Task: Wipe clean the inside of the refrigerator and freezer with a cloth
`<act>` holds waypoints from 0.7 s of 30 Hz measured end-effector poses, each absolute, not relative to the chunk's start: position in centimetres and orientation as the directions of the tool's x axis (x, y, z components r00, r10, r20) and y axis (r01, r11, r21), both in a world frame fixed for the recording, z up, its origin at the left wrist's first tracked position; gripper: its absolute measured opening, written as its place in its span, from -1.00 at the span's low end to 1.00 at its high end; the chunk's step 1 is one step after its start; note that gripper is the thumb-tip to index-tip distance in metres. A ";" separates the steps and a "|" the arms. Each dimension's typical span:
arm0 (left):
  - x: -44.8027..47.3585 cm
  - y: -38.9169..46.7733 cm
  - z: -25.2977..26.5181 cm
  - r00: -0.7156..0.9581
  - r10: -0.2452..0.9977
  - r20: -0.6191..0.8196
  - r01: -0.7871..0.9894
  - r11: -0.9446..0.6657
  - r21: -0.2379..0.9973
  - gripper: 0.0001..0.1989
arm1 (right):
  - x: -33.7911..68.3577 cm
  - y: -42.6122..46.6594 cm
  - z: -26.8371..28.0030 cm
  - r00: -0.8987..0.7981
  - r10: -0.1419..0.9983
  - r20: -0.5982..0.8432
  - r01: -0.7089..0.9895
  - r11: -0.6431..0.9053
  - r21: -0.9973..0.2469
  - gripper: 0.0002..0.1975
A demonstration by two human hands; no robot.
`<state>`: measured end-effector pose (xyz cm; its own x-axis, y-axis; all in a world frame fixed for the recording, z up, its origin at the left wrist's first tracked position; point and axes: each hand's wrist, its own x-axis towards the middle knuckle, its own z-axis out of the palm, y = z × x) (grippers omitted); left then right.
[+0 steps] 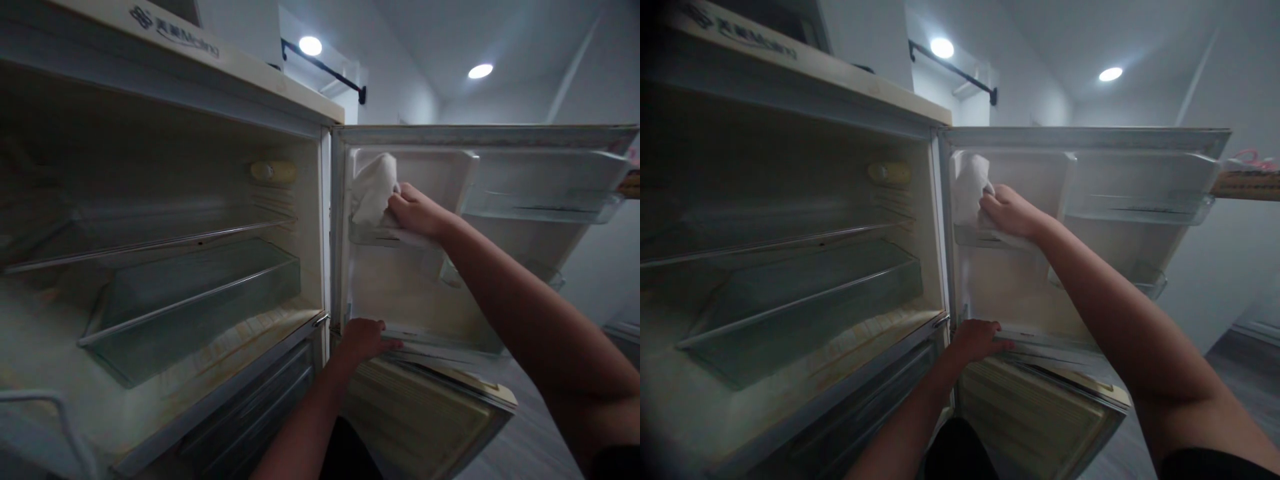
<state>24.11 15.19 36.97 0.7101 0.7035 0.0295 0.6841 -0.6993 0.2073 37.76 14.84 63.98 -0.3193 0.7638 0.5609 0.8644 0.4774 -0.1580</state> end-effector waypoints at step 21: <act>23.8 15.3 37.2 0.717 0.697 0.014 0.683 -0.706 0.187 -0.08 | 44.4 6.3 52.7 -0.326 0.682 0.654 0.928 0.097 0.361 -0.48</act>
<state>23.80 15.31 37.20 0.7172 0.6967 0.0141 0.6826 -0.7064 0.1874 44.40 6.34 52.74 -0.3260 0.6825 0.6542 0.9275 0.0970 0.3610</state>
